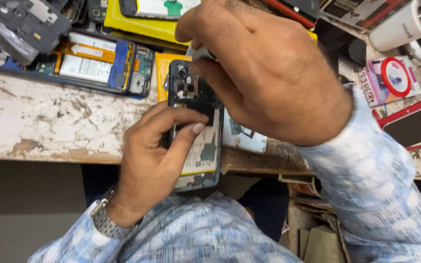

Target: The person is repairing a disassembled smartphone by using a screwdriver to remove screws from the internal metal shielding. They carefully unscrew multiple fasteners around the camera module and battery area, then lift and remove the metal plate to access the internal components.

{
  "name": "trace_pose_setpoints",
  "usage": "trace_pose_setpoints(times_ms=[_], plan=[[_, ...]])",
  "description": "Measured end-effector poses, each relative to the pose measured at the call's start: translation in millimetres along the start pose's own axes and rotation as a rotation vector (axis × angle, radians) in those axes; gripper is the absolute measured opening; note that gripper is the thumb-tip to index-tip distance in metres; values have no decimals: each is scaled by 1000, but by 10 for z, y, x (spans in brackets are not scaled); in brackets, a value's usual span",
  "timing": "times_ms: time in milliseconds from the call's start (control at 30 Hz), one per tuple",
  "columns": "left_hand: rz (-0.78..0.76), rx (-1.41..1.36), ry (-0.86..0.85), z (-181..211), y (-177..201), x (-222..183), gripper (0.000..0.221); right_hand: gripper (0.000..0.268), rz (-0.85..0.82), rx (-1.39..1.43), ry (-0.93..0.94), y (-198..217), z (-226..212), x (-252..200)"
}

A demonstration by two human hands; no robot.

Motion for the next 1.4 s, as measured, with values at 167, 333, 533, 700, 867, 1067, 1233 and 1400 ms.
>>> trace_pose_setpoints(times_ms=[167,333,533,700,867,1067,1233,1400], plan=[[-29,-171,10,-62,-25,22,9,30,103,34,-76,-100,-5,-162],[-91,-400,53,-143,-27,30,12,31,285,70,-333,-42,-136,-606],[-33,-361,49,-179,-18,33,12,28,642,298,-590,-251,-510,-1118],[-48,-391,34,-192,-16,45,11,27,743,371,-718,-442,-783,-1322],[-49,-359,13,-158,-31,50,11,23,768,431,-650,-553,-741,-1263],[-54,-366,36,-144,-33,32,11,23,664,503,-578,-581,-633,-1030],[-49,-356,39,-148,-24,36,11,23,611,551,-608,-539,-572,-968],[-51,-345,70,-155,-27,41,12,24,601,634,-623,-545,-529,-961]])
Point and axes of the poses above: each hand's wrist, its own x-axis towards the middle knuckle, its own y-axis out of the back of the hand, z = x × y, the point moved 2 cm from there along x, towards the middle knuckle, and after that the axes turned 13 degrees about y, right-handed, at the moved point
